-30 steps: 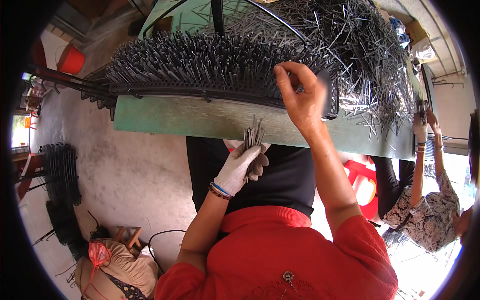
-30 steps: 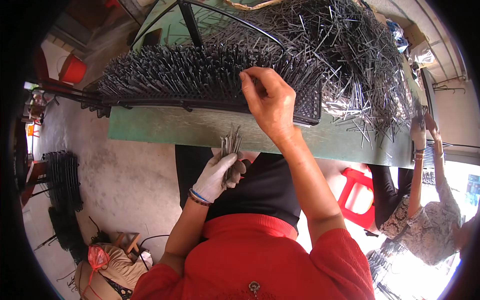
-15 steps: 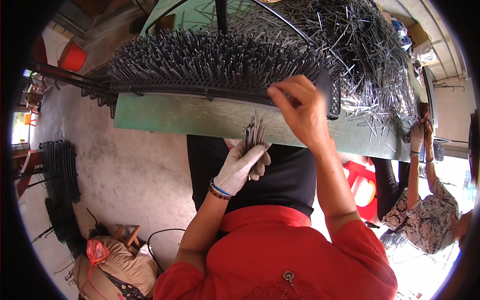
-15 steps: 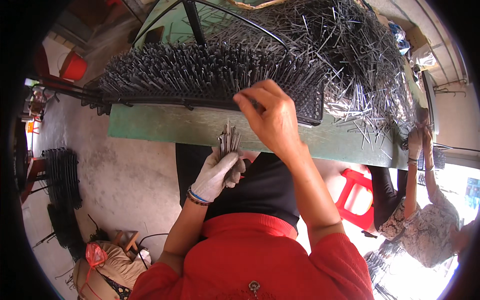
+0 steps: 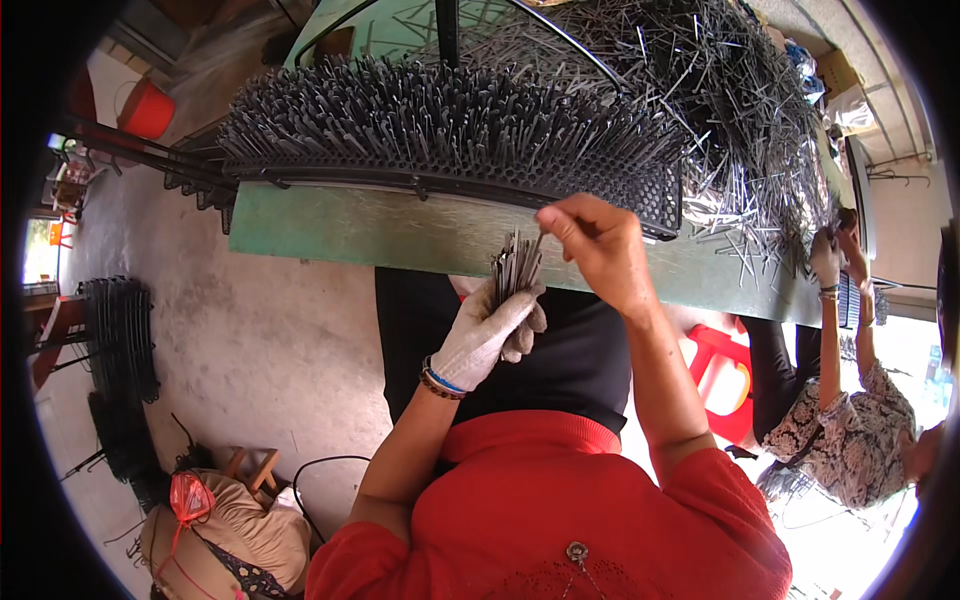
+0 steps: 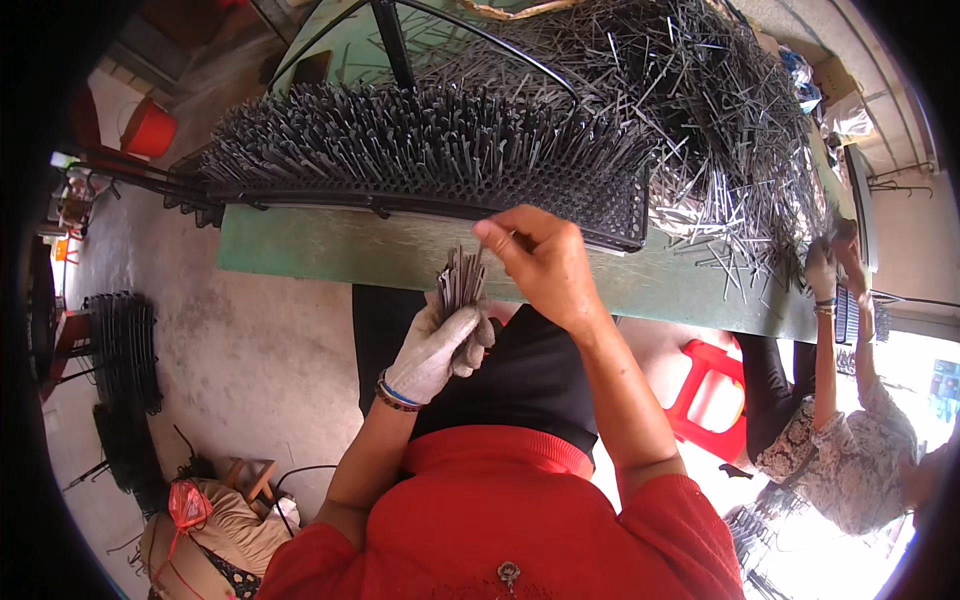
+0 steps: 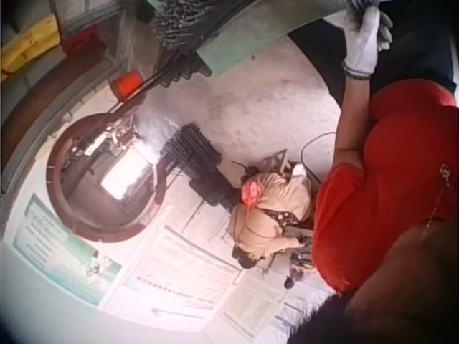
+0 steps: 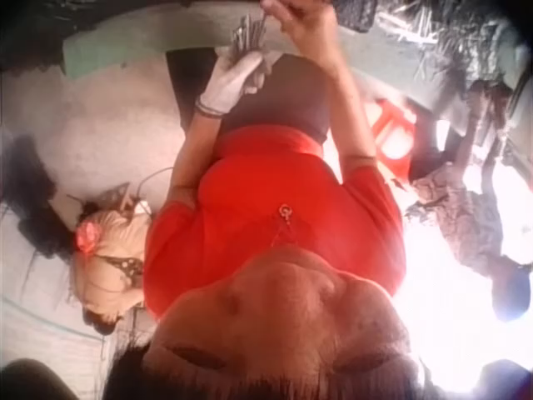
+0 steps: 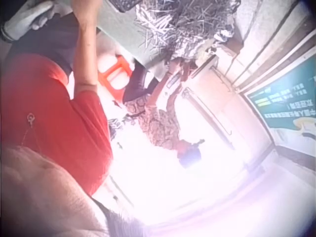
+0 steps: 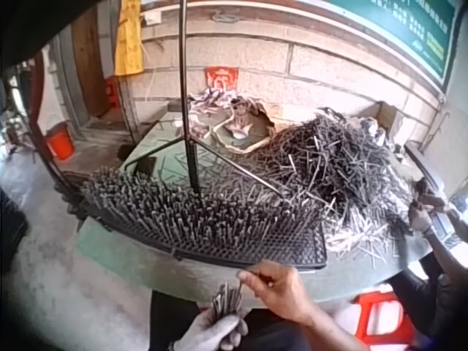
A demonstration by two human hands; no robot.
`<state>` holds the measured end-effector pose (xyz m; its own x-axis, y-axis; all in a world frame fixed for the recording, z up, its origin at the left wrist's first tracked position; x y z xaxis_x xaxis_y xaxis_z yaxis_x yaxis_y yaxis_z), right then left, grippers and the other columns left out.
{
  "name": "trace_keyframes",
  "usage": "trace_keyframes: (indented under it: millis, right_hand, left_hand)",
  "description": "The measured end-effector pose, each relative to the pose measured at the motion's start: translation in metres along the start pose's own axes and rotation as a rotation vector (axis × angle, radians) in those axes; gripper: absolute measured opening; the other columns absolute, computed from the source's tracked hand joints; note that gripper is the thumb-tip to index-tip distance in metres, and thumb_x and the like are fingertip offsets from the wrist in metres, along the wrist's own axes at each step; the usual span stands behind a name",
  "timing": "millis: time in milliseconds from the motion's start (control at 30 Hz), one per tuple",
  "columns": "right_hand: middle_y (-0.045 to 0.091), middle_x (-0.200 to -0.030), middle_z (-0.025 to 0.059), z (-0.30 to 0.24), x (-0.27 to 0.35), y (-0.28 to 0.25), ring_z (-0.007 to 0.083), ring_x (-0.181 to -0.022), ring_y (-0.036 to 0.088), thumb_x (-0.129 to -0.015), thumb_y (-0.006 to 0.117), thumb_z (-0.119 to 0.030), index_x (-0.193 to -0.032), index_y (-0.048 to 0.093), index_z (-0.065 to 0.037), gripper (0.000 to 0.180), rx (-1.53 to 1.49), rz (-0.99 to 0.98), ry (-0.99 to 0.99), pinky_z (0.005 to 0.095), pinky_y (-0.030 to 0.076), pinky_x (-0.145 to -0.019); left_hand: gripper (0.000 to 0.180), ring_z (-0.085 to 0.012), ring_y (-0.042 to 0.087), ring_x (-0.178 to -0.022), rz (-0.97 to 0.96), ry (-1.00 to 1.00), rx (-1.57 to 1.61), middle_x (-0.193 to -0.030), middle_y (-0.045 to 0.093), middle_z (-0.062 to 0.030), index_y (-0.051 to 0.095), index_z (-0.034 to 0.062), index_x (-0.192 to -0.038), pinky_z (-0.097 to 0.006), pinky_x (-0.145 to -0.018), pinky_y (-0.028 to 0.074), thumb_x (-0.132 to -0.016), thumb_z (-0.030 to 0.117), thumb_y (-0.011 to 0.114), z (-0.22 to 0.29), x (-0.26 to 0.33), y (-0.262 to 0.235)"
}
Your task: Sorting and placing small metal pins into a specialized grid rack.
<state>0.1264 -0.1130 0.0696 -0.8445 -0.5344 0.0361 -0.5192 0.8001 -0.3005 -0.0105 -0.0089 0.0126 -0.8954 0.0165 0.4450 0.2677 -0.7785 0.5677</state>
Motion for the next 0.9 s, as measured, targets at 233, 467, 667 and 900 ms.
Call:
trace_keyframes:
  millis: [233, 467, 667, 900]
  right_hand:
    - [0.069, -0.083, 0.0026, -0.026, -0.019, -0.028, 0.0024, -0.054, 0.046, -0.094, 0.062, -0.016, -0.096, 0.069, 0.0, 0.018, -0.109, 0.417, -0.236, 0.017, 0.038, -0.049]
    - [0.069, -0.083, 0.001, -0.016, -0.041, -0.028, 0.0018, -0.055, 0.048, -0.093, 0.063, -0.013, -0.098, 0.069, -0.001, 0.014, 0.098, 0.502, -0.374, 0.0165, 0.039, -0.05]
    - [0.066, -0.076, 0.0041, -0.031, -0.044, -0.018, 0.0062, -0.06, 0.052, -0.088, 0.068, -0.01, -0.094, 0.07, -0.001, 0.011, 0.265, 0.482, -0.546, 0.0208, 0.042, -0.054]
    - [0.066, -0.08, 0.0063, -0.037, -0.045, -0.011, 0.0085, -0.063, 0.056, -0.086, 0.07, -0.008, -0.094, 0.071, 0.0, 0.011, 0.301, 0.5, -0.528, 0.0215, 0.045, -0.057]
  left_hand:
    - [0.022, -0.0043, 0.052, -0.052, 0.076, -0.025, 0.063, -0.073, 0.061, -0.0017, 0.058, 0.0063, -0.104, -0.017, -0.041, 0.037, -0.095, 0.026, 0.057, -0.012, -0.008, -0.005]
    - [0.022, -0.0037, 0.053, -0.052, 0.085, -0.077, 0.027, -0.074, 0.062, -0.0013, 0.057, 0.0066, -0.105, -0.016, -0.041, 0.037, -0.095, 0.026, 0.057, -0.018, -0.011, -0.009]
    - [0.021, -0.0033, 0.054, -0.054, 0.096, -0.084, 0.0, -0.076, 0.063, -0.002, 0.058, 0.0056, -0.107, -0.016, -0.042, 0.038, -0.095, 0.023, 0.057, -0.016, -0.01, -0.008]
    - [0.023, -0.0035, 0.054, -0.055, 0.084, -0.102, -0.052, -0.077, 0.062, -0.0023, 0.059, 0.0046, -0.107, -0.016, -0.043, 0.039, -0.093, 0.023, 0.06, -0.014, -0.009, -0.006]
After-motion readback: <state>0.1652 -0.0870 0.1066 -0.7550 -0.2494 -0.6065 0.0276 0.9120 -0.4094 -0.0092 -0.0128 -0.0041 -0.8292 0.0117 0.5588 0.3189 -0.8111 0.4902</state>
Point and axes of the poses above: each hand's wrist, its own x-axis away from the middle knuckle, its own y-axis out of the palm, z = x × y, the point moved 3 cm from there along -x, towards the middle knuckle
